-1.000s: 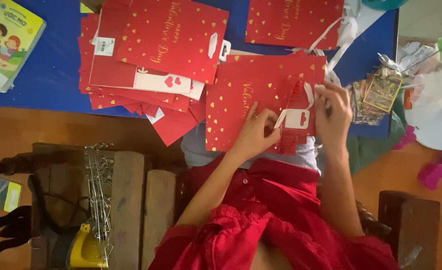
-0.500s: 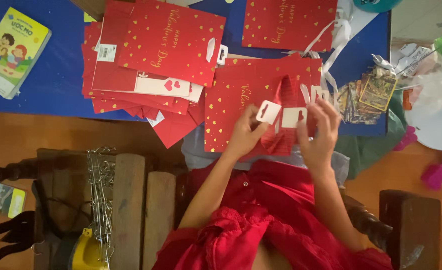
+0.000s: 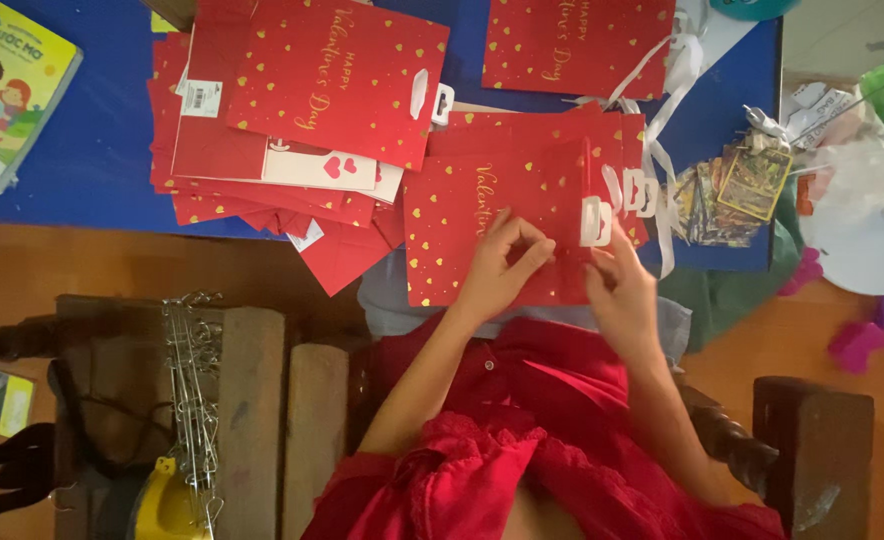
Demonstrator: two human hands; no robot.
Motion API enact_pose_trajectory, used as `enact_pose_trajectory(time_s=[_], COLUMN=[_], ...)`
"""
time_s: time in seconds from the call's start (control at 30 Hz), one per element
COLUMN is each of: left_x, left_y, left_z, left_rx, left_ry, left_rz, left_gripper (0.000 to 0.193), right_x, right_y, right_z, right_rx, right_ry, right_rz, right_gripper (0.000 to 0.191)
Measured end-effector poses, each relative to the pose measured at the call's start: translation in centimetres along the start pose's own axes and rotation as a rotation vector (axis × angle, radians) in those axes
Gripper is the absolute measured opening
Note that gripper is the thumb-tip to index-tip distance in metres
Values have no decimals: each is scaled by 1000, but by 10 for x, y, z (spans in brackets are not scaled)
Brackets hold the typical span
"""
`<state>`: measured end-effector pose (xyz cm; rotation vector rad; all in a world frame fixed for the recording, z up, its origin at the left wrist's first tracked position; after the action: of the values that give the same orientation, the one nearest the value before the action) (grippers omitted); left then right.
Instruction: The person sits at a table with a stack of red Valentine's Day paper gift bags and attaches white ribbon handles to them. They thread the ribbon through the punched handle holes of each bag, pull it through, and set the finished bag on the pile, working through the bags one at a time.
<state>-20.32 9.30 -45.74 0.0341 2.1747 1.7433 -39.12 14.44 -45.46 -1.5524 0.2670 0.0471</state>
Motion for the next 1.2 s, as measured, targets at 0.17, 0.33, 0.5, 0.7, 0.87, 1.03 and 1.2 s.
enact_pose_trajectory(time_s=[0.17,0.33,0.5,0.7,0.87,1.03,1.2], left_x=[-4,-7,-10,-7,0,9,25], left_y=[20,38,50,54,36,14,6], left_z=[5,6,7,8,0,-2,1], left_rx=[25,99,155,281,176,155,74], left_ry=[101,161,179,251,164,91,23], left_rz=[52,-4,-119,-241,-357,-417,-522], left_gripper=[15,14,13,13,11,14,19], right_x=[-35,-45,-33,-37,-21,-7,-9], right_y=[18,3,-15,-15,-13,0,8], right_z=[-5,-12,-20,-65,-122,-128,-93], right_rx=[39,125,58,-165,-248,-114,-207], right_ry=[97,-7,-8,98,14,126,80], right_rz=[54,-735,-839,-849,-887,-857,-353], right_gripper=[14,52,57,48,31,51,37])
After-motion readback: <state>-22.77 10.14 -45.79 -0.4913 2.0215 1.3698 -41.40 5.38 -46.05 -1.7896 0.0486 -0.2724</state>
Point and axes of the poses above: each hand's wrist, its own z-axis away from the middle knuckle, its own x-axis out of the palm, y = z × x, the point moved 2 cm from there along -z, towards the middle knuckle, and after that the axes turned 10 degrees about -z, right-handed, at the moved point
